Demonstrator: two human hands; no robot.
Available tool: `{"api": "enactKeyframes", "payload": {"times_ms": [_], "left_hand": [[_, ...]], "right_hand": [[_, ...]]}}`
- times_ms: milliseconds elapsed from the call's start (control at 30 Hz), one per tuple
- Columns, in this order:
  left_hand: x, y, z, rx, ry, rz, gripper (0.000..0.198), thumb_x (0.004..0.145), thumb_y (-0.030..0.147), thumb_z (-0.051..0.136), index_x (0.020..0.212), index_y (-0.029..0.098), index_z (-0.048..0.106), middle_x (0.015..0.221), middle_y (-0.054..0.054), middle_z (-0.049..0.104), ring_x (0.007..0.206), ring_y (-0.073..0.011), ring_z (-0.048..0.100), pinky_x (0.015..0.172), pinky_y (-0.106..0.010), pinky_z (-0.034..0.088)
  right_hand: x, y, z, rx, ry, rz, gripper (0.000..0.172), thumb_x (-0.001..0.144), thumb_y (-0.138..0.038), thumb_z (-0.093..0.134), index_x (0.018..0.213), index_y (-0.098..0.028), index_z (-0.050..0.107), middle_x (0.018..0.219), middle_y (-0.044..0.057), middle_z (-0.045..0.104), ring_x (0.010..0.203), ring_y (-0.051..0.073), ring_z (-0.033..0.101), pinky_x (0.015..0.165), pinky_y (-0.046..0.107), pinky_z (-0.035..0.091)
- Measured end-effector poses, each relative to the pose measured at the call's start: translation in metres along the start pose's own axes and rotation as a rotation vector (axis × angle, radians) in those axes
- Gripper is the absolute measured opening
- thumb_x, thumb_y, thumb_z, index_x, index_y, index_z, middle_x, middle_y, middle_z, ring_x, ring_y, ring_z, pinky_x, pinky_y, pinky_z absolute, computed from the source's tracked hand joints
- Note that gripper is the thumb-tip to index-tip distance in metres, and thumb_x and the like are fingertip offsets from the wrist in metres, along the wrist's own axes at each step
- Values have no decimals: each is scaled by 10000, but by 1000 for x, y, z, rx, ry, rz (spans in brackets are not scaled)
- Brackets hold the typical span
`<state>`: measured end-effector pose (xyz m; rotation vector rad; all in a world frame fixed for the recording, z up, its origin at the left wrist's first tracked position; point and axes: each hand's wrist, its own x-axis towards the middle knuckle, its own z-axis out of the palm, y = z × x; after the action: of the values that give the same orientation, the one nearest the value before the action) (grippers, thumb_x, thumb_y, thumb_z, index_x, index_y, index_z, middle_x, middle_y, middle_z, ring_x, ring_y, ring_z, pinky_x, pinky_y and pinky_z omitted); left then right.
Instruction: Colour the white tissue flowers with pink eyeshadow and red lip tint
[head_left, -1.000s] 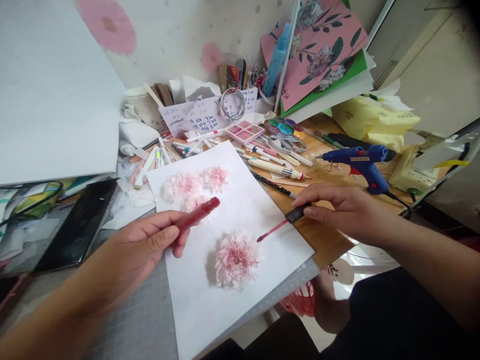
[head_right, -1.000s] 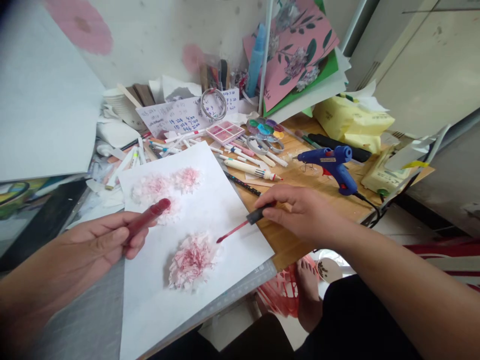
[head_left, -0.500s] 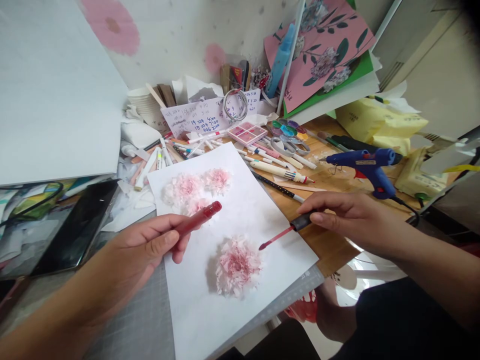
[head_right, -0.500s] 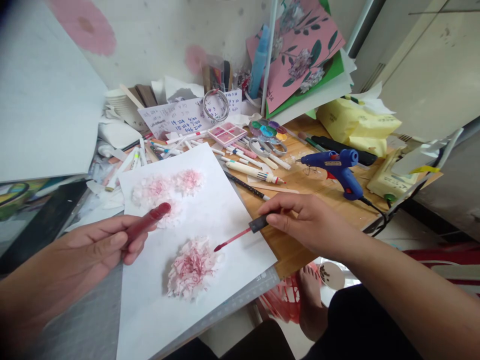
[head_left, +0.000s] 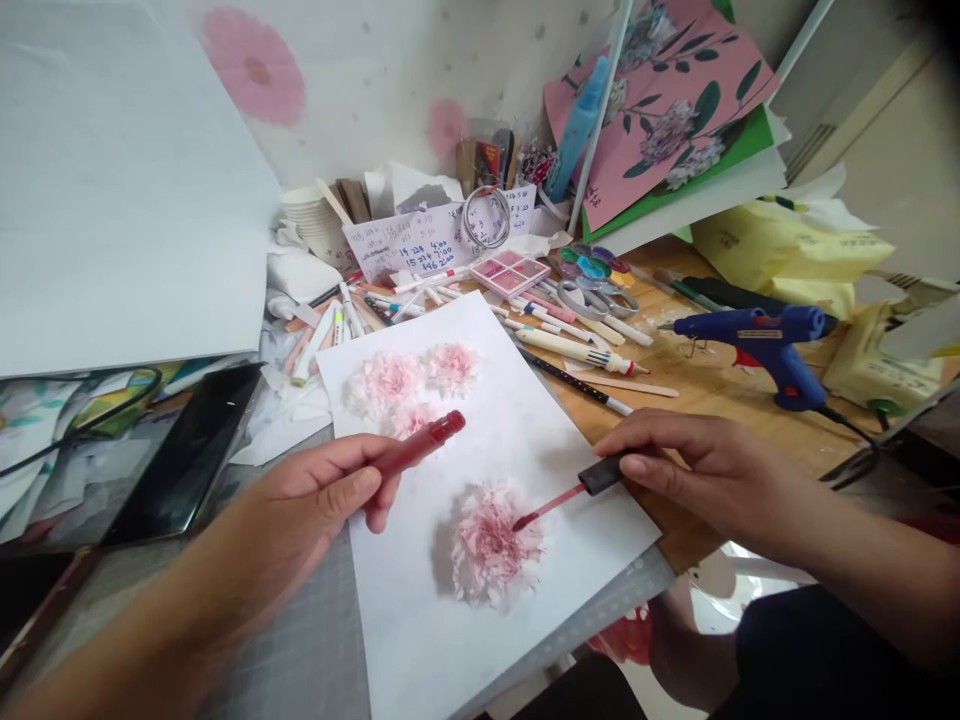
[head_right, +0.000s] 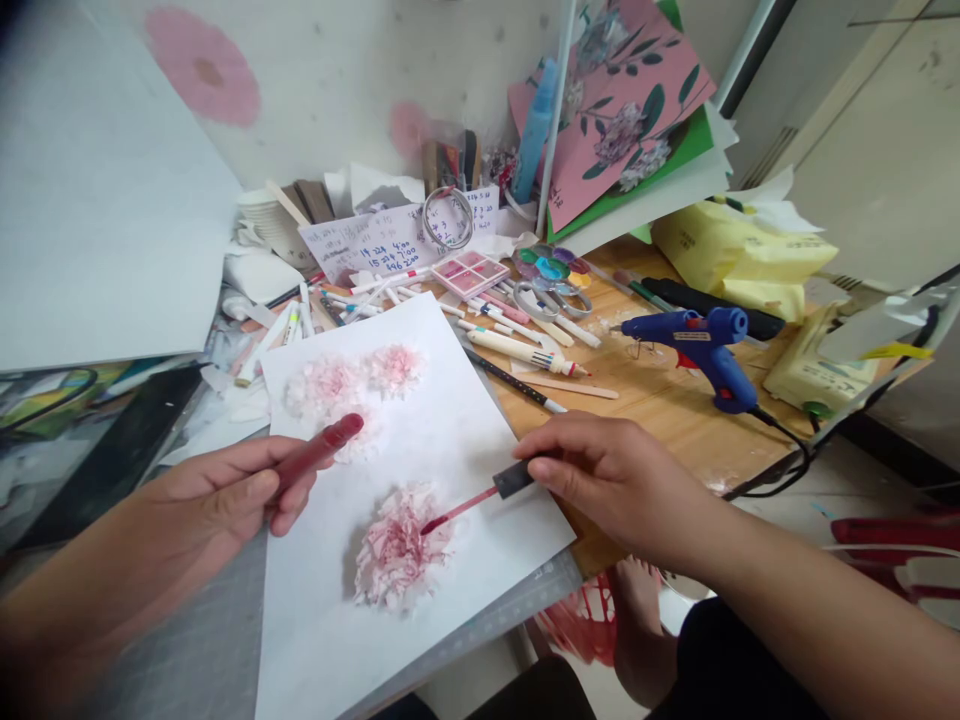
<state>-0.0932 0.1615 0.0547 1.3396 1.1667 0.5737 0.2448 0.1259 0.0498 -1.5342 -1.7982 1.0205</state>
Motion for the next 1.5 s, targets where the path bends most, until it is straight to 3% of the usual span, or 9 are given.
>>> {"api": "enactKeyframes", "payload": {"times_ms": [167, 300, 800, 967, 1100, 1267, 1500], "left_hand": [[1, -1, -1, 28, 4, -8, 327, 835, 484, 578, 962, 201, 682, 645, 44, 543, 612, -133, 450, 633, -286, 313], [0, -3, -2, 51, 11, -30, 362, 836, 503, 574, 1028, 212, 672, 656, 45, 541, 638, -145, 463, 656, -286, 323], [-1, -3, -5, 139, -2, -51, 340, 855, 519, 533, 894, 210, 671, 652, 16, 542, 649, -161, 452, 651, -288, 326], [-3, -1, -5, 124, -16, -76, 384, 855, 555, 519, 971, 218, 663, 675, 32, 534, 667, -161, 449, 671, -294, 318], [-2, -2, -5, 106, -18, -109, 424, 836, 593, 520, 1002, 227, 656, 667, 38, 526, 673, -167, 440, 684, -302, 311], [0, 1, -3, 105, 2, -125, 432, 780, 616, 555, 934, 227, 662, 636, 36, 532, 640, -170, 428, 657, -305, 303], [2, 3, -1, 114, 25, -123, 412, 741, 589, 574, 848, 205, 679, 605, 21, 532, 603, -173, 439, 638, -314, 323]], "right_hand": [[0, -2, 4, -42, 90, 42, 287, 843, -494, 615, 872, -241, 749, 841, 38, 744, 787, 206, 681, 758, 314, 540], [-1, -2, 7, -30, 68, -8, 258, 849, -468, 621, 903, -253, 753, 856, 33, 741, 782, 194, 685, 739, 293, 542], [5, -2, 9, 3, 73, 12, 253, 853, -466, 622, 886, -250, 750, 845, 38, 735, 775, 208, 682, 732, 312, 560], [6, -2, 7, -63, 113, 28, 245, 846, -460, 621, 886, -255, 750, 860, 37, 739, 800, 207, 679, 741, 303, 550], [5, -1, 6, -46, 61, 10, 254, 847, -484, 627, 896, -270, 754, 850, 29, 736, 757, 194, 676, 729, 298, 552], [4, 0, 5, -83, 133, 14, 281, 848, -504, 611, 878, -264, 752, 852, 46, 743, 794, 231, 684, 752, 341, 561], [8, -6, 5, -132, 104, -26, 237, 845, -461, 609, 870, -269, 746, 838, 44, 743, 770, 231, 688, 710, 343, 569]]}}
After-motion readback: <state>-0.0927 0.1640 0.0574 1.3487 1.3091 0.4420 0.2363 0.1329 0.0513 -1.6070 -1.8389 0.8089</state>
